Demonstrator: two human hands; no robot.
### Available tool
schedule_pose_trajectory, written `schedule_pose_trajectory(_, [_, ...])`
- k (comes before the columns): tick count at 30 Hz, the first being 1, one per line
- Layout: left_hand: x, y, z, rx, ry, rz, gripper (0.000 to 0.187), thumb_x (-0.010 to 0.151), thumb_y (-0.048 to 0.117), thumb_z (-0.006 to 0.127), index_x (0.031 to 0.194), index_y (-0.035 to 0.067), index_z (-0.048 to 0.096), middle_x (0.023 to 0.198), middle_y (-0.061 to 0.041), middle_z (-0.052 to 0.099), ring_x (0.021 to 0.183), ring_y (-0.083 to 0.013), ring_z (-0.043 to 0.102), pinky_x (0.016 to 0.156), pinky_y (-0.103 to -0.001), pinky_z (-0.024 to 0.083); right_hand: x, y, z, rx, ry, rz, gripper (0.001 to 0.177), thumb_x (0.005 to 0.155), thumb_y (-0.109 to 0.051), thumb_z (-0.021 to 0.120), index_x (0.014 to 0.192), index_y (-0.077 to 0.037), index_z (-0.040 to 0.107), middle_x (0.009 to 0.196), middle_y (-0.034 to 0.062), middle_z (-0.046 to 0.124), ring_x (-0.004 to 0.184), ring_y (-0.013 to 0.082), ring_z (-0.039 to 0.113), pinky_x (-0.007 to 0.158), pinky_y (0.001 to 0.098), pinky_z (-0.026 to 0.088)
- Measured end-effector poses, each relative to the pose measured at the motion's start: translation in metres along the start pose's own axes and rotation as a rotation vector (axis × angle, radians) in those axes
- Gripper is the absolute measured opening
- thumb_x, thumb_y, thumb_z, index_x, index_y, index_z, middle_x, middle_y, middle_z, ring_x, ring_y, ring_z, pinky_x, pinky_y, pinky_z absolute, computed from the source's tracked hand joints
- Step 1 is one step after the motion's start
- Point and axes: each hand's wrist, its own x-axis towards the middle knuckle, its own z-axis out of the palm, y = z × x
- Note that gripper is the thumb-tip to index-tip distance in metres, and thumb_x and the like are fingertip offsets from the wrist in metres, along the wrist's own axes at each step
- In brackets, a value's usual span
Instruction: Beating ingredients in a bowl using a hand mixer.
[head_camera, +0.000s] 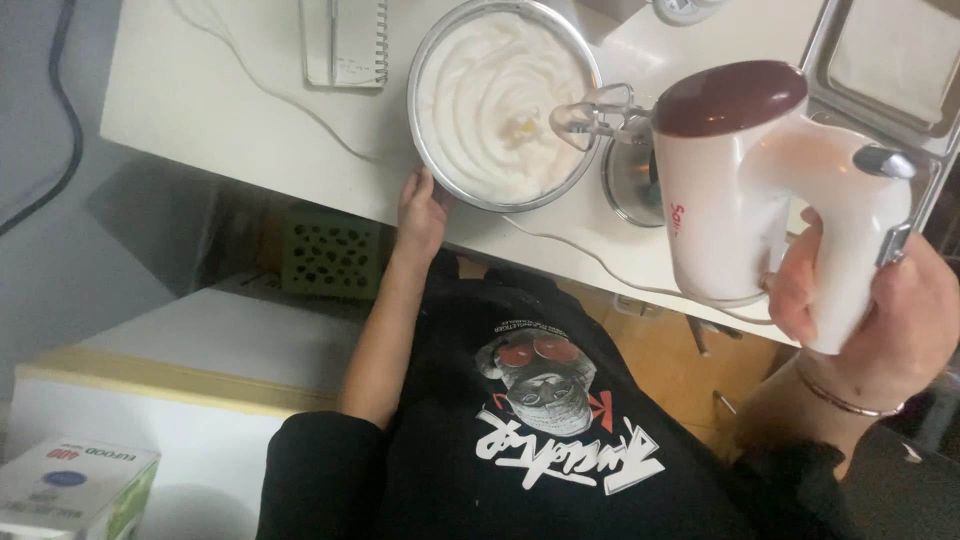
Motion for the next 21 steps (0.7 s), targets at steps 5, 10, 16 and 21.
schedule_pose_trajectory(5, [-0.002, 0.002, 0.003, -0.034, -0.020, 0.007, 0.038, 0.109, 0.027, 0.050, 0.142, 0.008, 0.049, 0.140, -0.006, 0.056, 0.127, -0.0211, 0.056, 0.105, -0.044, 0.048, 0.033, 0.040, 0.008, 0.078, -0.002, 0.027, 0.052, 0.115, -0.036, 0.039, 0.129, 0.013, 0.051, 0.078, 0.0121, 0.059, 0.046, 0.0113, 0.048, 0.040, 0.0242, 0.037])
schedule_pose_trajectory(10, [-0.006, 0.006, 0.007, -0.014, -0.045, 0.024, 0.039, 0.109, 0.026, 0.048, 0.143, 0.006, 0.048, 0.141, -0.007, 0.056, 0.129, -0.0213, 0.056, 0.107, -0.045, 0.048, 0.096, 0.082, 0.049, 0.221, -0.059, 0.102, 0.040, 0.118, -0.027, 0.037, 0.135, 0.005, 0.054, 0.083, 0.0098, 0.059, 0.051, 0.0125, 0.049, 0.049, 0.0270, 0.037])
schedule_pose_trajectory(16, [0.003, -0.001, 0.000, -0.051, -0.050, 0.033, 0.041, 0.111, 0.027, 0.048, 0.144, 0.004, 0.048, 0.136, -0.011, 0.058, 0.122, -0.0244, 0.058, 0.100, -0.044, 0.050, 0.141, 0.143, 0.076, 0.242, -0.182, 0.226, 0.033, 0.117, -0.027, 0.042, 0.126, 0.001, 0.057, 0.082, 0.0065, 0.056, 0.055, 0.0118, 0.048, 0.048, 0.0263, 0.037])
schedule_pose_trajectory(21, [-0.004, 0.004, 0.007, 0.025, -0.003, 0.005, 0.044, 0.109, 0.029, 0.047, 0.145, 0.003, 0.047, 0.136, -0.008, 0.059, 0.122, -0.0224, 0.059, 0.100, -0.043, 0.050, 0.139, 0.137, 0.077, 0.201, -0.130, 0.316, 0.032, 0.118, -0.028, 0.042, 0.116, 0.002, 0.054, 0.082, 0.0058, 0.057, 0.054, 0.0118, 0.049, 0.046, 0.0266, 0.036])
